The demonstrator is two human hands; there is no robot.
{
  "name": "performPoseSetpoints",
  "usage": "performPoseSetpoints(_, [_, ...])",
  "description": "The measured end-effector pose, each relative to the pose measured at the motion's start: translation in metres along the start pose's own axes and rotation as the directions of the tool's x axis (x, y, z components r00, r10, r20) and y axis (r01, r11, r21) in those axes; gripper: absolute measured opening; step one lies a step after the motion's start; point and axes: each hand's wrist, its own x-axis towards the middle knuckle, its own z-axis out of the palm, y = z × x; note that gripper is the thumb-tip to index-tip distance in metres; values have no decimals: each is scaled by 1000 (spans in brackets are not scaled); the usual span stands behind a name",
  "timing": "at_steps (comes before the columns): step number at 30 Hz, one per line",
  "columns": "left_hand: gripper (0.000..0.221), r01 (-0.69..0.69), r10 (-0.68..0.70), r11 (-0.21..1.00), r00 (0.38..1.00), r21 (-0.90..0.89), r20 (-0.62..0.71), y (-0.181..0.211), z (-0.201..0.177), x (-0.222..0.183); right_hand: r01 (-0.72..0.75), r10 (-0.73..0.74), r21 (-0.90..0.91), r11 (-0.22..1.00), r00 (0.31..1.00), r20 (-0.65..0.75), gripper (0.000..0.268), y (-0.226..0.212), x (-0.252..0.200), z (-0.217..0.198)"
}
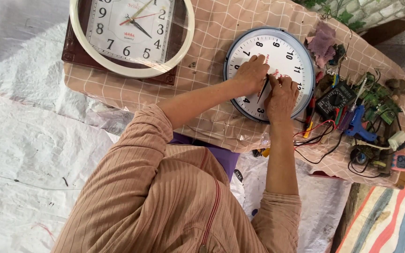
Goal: Disassembling a wall clock by removing its outer frame and using a screwdriver to work on the back mechanism.
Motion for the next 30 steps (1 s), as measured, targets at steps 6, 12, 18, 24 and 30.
performPoseSetpoints(6, [18,-48,49,999,998,7,-48,-7,-2,0,-24,24,-20,1000,999,24,29,-11,4,-4])
performPoseSetpoints(12, [27,-29,35,997,996,67,-81,-9,-10,-12,-43,43,11,999,999,3,31,5,14,-1])
performPoseSetpoints(18, [45,340,-338,941,937,5,-94,19,-83,-69,121,-123,-95,988,992,-11,17,36,23,27])
performPoseSetpoints(24, [69,176,-429,844,788,-506,-441,-47,-12,-85,195,-191,-176,965,981,39,16,37,34,27])
performPoseSetpoints(30, [64,123,-593,463,779,-878,-203,-60,8,-89,180,-160,-209,961,981,108,10,46,36,40])
